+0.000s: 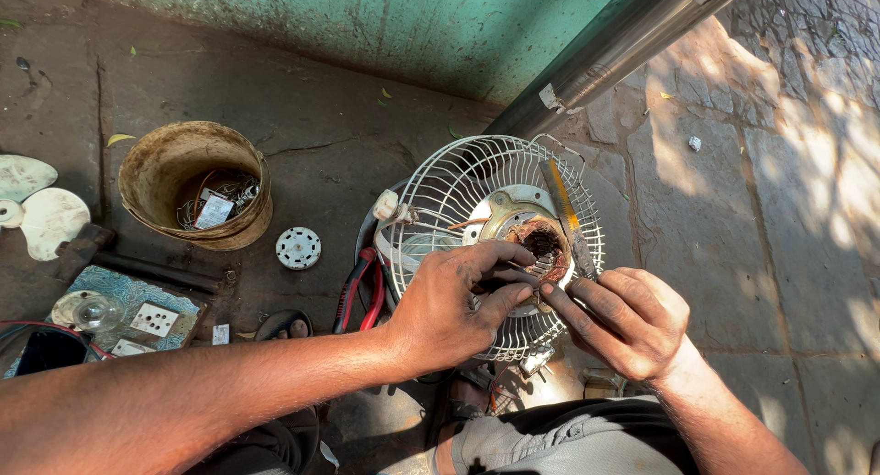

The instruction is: The person sits on the ground and repairs a fan motor by hand. They strip wire insulation, twist copper strands, and use pliers to cut and adjust wires within the motor housing.

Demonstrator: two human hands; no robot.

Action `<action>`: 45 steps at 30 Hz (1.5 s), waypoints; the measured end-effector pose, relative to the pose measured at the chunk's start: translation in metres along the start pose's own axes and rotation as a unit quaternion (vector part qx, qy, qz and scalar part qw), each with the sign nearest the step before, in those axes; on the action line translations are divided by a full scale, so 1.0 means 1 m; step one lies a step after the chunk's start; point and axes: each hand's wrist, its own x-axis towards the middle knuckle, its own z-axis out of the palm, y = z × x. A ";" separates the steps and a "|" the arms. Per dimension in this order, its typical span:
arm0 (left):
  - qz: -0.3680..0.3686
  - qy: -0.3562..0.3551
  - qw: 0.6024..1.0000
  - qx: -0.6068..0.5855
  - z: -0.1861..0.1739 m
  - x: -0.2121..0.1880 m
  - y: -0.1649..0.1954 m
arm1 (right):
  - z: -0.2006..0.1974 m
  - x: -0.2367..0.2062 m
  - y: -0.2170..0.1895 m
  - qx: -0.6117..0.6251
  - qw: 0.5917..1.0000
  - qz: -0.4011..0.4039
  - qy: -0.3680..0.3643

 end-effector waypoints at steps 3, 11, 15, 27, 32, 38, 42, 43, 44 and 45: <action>0.007 -0.003 1.000 -0.006 0.000 0.000 -0.001 | 0.000 0.000 0.000 -0.003 1.000 0.003 0.010; -0.006 0.001 1.000 -0.014 0.001 -0.001 -0.001 | -0.002 0.012 -0.006 0.023 0.998 0.061 0.017; 0.015 0.005 1.000 0.019 0.000 -0.001 -0.001 | 0.001 0.020 -0.011 0.068 0.990 0.117 0.025; 0.024 -0.042 0.997 0.052 -0.006 0.001 0.007 | 0.002 0.010 -0.008 0.048 0.998 0.033 -0.002; 0.034 -0.021 0.995 0.089 -0.006 0.000 0.010 | 0.001 0.008 -0.005 0.005 1.000 -0.003 -0.008; -0.055 0.002 0.998 -0.002 -0.002 0.000 0.008 | -0.002 0.010 -0.008 0.018 1.000 0.023 0.000; -0.058 0.003 0.998 -0.022 -0.002 -0.001 0.007 | -0.003 0.014 -0.012 0.016 0.998 0.052 0.002; -0.061 0.006 0.998 -0.023 -0.002 0.000 0.007 | -0.003 0.015 -0.013 0.011 0.998 0.058 0.005; -0.065 0.009 0.998 -0.023 -0.001 0.000 0.007 | -0.002 0.016 -0.015 0.006 0.998 0.063 0.008; -0.067 0.012 0.997 -0.024 -0.001 0.001 0.007 | -0.002 0.018 -0.016 0.001 0.998 0.068 0.011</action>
